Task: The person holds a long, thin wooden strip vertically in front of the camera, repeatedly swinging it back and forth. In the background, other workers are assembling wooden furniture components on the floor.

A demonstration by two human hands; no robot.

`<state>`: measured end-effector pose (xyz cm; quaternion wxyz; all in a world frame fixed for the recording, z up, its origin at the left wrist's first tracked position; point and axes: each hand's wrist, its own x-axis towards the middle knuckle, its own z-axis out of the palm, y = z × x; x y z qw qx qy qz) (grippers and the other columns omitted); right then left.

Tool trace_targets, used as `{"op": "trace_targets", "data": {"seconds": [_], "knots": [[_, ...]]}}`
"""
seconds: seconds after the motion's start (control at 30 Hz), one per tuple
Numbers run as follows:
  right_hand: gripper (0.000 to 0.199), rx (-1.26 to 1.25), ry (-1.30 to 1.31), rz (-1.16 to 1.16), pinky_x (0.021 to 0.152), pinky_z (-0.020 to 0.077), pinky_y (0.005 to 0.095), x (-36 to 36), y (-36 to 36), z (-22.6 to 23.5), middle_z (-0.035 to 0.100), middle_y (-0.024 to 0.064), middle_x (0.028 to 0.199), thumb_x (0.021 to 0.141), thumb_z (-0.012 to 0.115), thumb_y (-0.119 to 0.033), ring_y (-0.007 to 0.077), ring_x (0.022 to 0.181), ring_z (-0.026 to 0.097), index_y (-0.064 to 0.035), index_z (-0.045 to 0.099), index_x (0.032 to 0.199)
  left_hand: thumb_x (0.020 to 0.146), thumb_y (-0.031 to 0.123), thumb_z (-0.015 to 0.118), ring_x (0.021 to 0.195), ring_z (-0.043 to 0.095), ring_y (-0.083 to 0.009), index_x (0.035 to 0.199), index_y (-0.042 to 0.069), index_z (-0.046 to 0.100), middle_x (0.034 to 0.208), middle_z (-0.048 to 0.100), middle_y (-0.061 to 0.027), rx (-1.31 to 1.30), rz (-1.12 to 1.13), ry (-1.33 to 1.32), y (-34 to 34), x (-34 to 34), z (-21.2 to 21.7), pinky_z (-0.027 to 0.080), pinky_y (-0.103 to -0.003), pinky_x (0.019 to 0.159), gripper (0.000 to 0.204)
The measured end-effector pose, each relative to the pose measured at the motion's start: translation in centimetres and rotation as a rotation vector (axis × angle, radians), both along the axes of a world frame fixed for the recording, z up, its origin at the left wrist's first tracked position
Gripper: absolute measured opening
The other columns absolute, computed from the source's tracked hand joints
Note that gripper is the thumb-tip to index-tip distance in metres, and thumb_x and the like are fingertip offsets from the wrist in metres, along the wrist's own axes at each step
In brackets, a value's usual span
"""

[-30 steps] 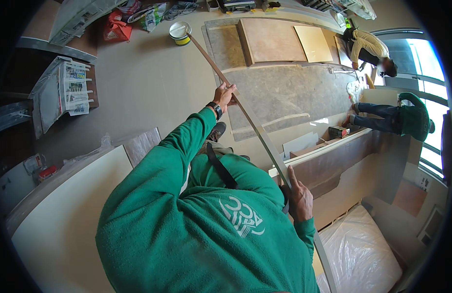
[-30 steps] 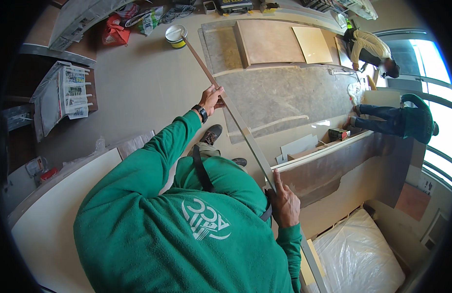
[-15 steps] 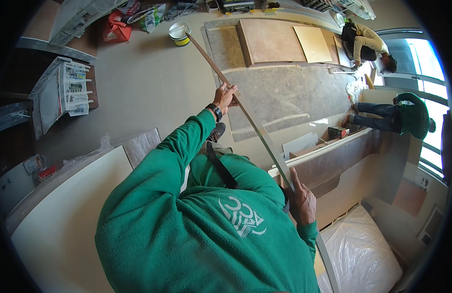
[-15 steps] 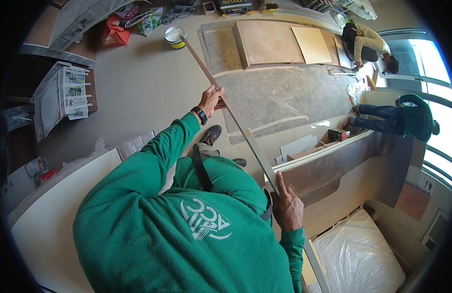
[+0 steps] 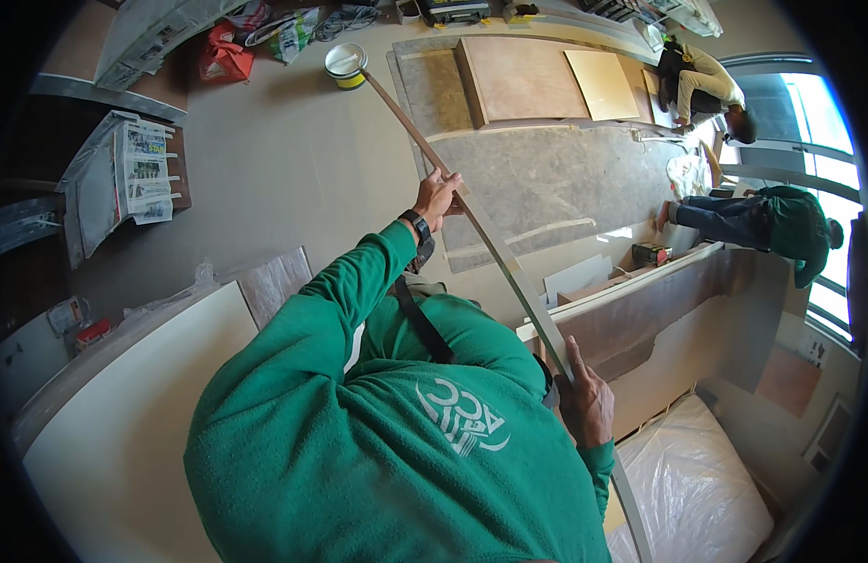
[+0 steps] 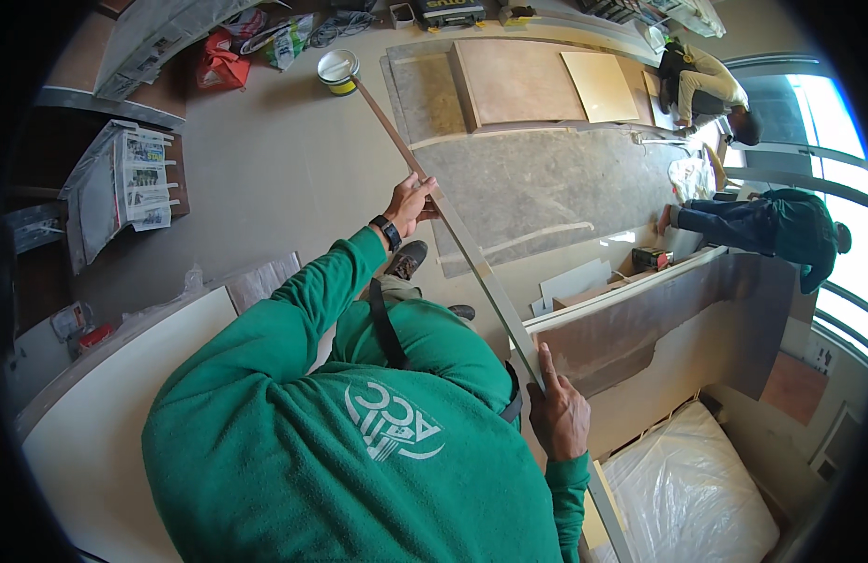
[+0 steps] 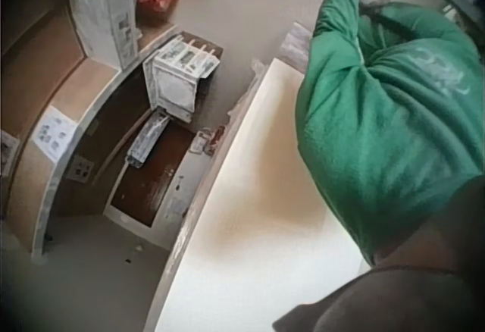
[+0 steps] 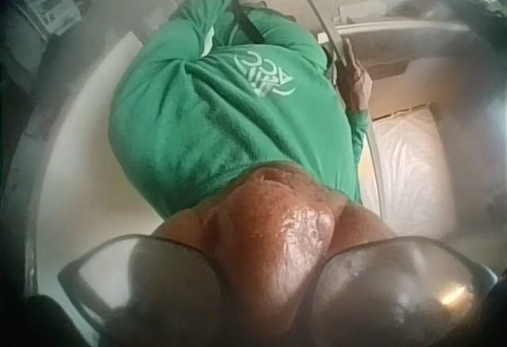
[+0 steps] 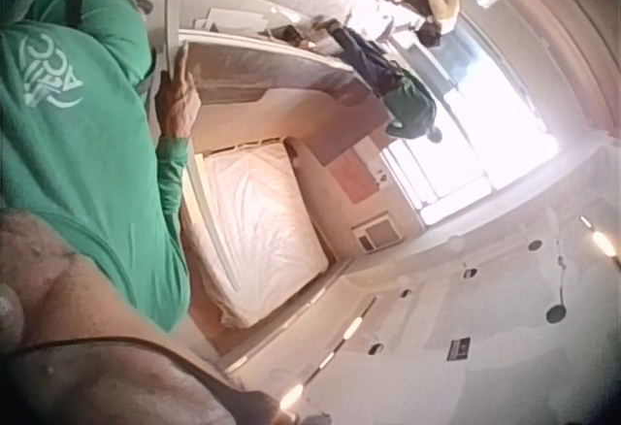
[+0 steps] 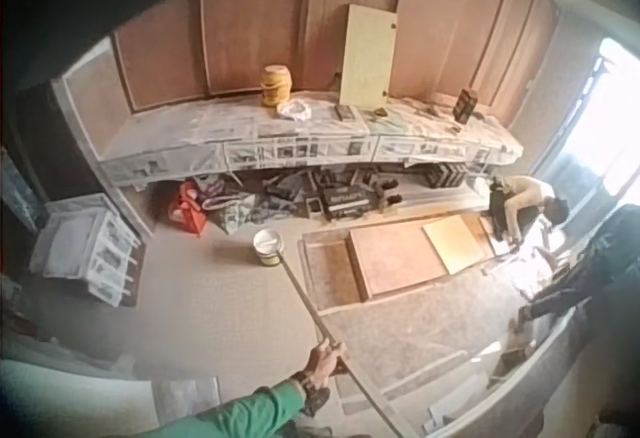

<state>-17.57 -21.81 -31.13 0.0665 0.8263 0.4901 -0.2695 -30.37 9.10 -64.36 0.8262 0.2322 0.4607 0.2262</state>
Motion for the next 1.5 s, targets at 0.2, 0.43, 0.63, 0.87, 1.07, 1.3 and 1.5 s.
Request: {"op": "trace_targets", "data": {"seconds": [0.2, 0.43, 0.63, 0.87, 1.07, 1.3, 1.5], "knots": [[0.075, 0.065, 0.01, 0.017, 0.068, 0.0531, 0.0514, 0.2, 1.4, -2.0, 0.069, 0.0195, 0.09, 0.087, 0.07, -0.018, 0.0411, 0.079, 0.068, -0.0214, 0.04, 0.155, 0.102, 0.027, 0.06, 0.068, 0.071, -0.0226, 0.129, 0.003, 0.043, 0.092, 0.066, -0.0098, 0.02, 0.035, 0.026, 2.2, 0.3, -0.9, 0.063, -0.039, 0.058, 0.041], [0.074, 0.002, 0.007, 0.005, 0.07, 0.0535, 0.0514, 0.1, 1.6, -1.9, 0.069, 0.0199, 0.09, 0.087, 0.07, -0.018, 0.0416, 0.079, 0.068, -0.0224, 0.04, 0.155, 0.102, 0.026, 0.06, 0.069, 0.071, -0.0224, 0.152, 0.0, 0.023, 0.096, 0.067, -0.0106, -0.025, 0.019, -0.001, 1.9, 0.3, -3.4, 0.063, -0.039, 0.057, 0.068], [0.077, 0.027, 0.009, 0.005, 0.066, 0.0528, 0.0498, 0.2, -0.4, 0.1, 0.068, 0.0176, 0.087, 0.085, 0.072, -0.013, 0.0396, 0.076, 0.068, -0.0227, 0.042, 0.155, 0.102, 0.027, 0.061, 0.073, 0.073, -0.0245, 0.144, 0.004, 0.033, 0.096, 0.068, -0.0094, -0.03, 0.029, 0.022, -0.7, 0.4, -0.7, 0.063, -0.041, 0.065, 0.056], [0.074, 0.037, 0.003, 0.005, 0.066, 0.0527, 0.0498, 0.1, 0.8, -0.9, 0.068, 0.018, 0.087, 0.087, 0.072, -0.017, 0.0399, 0.077, 0.068, -0.0219, 0.042, 0.154, 0.102, 0.026, 0.06, 0.069, 0.072, -0.023, 0.146, 0.002, 0.033, 0.1, 0.067, -0.0135, 0.004, 0.016, -0.003, 1.4, 0.3, -1.5, 0.064, -0.04, 0.057, 0.057], [0.075, 0.037, 0.02, 0.015, 0.068, 0.0529, 0.05, 0.4, 1.3, -2.9, 0.068, 0.0188, 0.088, 0.087, 0.071, -0.023, 0.0407, 0.078, 0.068, -0.0225, 0.04, 0.155, 0.101, 0.027, 0.062, 0.072, 0.073, -0.024, 0.152, 0.001, 0.025, 0.102, 0.068, -0.0147, -0.015, 0.013, -0.009, 2.2, 0.0, -3.8, 0.065, -0.04, 0.06, 0.068], [0.071, 0.008, 0.009, -0.017, 0.065, 0.0507, 0.0499, -0.1, -0.3, -0.1, 0.067, 0.0184, 0.084, 0.089, 0.07, -0.018, 0.0404, 0.075, 0.067, -0.0195, 0.043, 0.154, 0.102, 0.028, 0.062, 0.074, 0.072, -0.0244, 0.157, 0.003, 0.016, 0.099, 0.067, -0.011, -0.009, 0.005, 0.081, -0.8, 0.2, -1.2, 0.064, -0.042, 0.068, 0.076], [0.072, 0.015, -0.002, -0.008, 0.067, 0.052, 0.0492, 0.1, -0.2, -1.1, 0.069, 0.017, 0.088, 0.088, 0.071, -0.02, 0.0391, 0.078, 0.068, -0.0221, 0.042, 0.154, 0.101, 0.027, 0.062, 0.072, 0.072, -0.0236, 0.159, 0.002, 0.006, 0.098, 0.068, -0.0134, 0.013, 0.019, 0.011, 0.2, 0.2, -1.2, 0.064, -0.04, 0.062, 0.084]]}}
